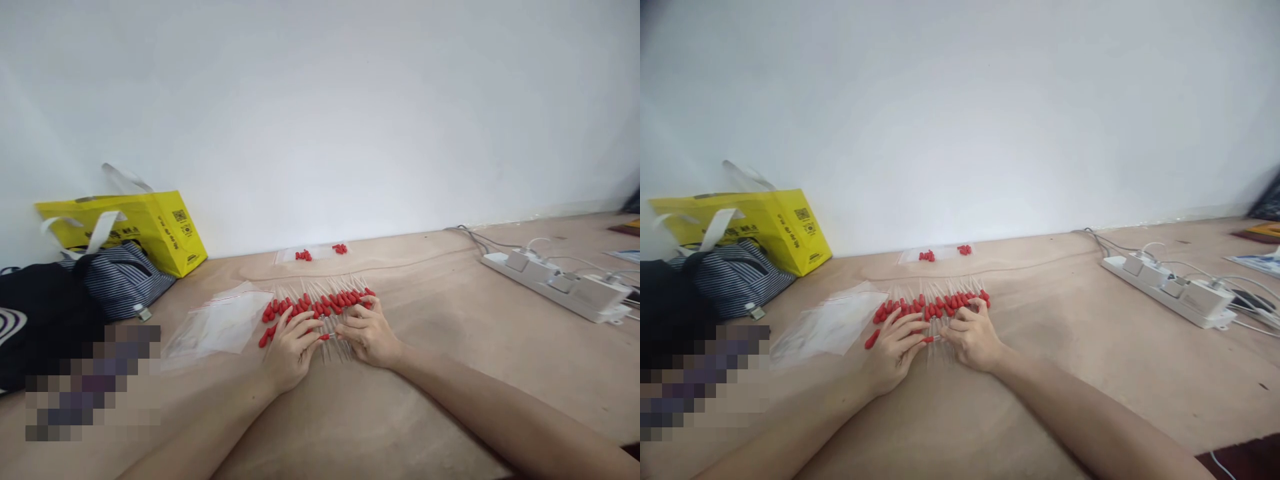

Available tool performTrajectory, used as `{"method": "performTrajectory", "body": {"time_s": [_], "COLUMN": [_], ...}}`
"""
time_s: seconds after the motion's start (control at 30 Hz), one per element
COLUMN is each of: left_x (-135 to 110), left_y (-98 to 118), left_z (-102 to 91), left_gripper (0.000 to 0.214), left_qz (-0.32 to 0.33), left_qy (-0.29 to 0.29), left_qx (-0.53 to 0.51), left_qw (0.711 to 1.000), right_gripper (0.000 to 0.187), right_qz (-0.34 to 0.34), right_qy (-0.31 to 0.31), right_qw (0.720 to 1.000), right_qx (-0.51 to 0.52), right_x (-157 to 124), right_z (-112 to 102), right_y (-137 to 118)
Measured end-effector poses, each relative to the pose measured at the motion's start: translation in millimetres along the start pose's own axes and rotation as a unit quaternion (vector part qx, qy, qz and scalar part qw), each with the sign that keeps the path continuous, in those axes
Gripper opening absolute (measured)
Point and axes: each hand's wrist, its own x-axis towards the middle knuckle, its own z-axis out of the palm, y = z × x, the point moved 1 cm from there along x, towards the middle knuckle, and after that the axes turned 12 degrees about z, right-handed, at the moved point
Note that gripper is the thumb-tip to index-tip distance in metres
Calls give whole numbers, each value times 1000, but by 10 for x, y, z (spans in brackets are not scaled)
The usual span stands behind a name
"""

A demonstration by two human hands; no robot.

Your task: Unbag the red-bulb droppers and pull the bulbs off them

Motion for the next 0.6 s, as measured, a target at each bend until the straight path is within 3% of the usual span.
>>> {"method": "performTrajectory", "body": {"time_s": [0.13, 0.27, 0.43, 0.6], "left_x": [-144, -214, -182, -183], "left_y": [-176, -233, -223, -239], "left_z": [-94, -149, -108, -83], "left_gripper": [18, 17, 21, 25], "left_qz": [-41, -67, -146, -247], "left_qy": [41, 65, 82, 78], "left_qx": [26, 14, -21, -26], "left_qw": [998, 995, 986, 966], "right_gripper": [19, 22, 25, 25], "right_qz": [79, 136, 221, 215], "right_qy": [9, -22, -39, -40], "right_qw": [996, 990, 973, 970], "right_qx": [-40, -37, 57, 102], "right_x": [-85, -164, -192, -149], "right_z": [-92, -86, 3, 37], "right_y": [242, 398, 369, 271]}}
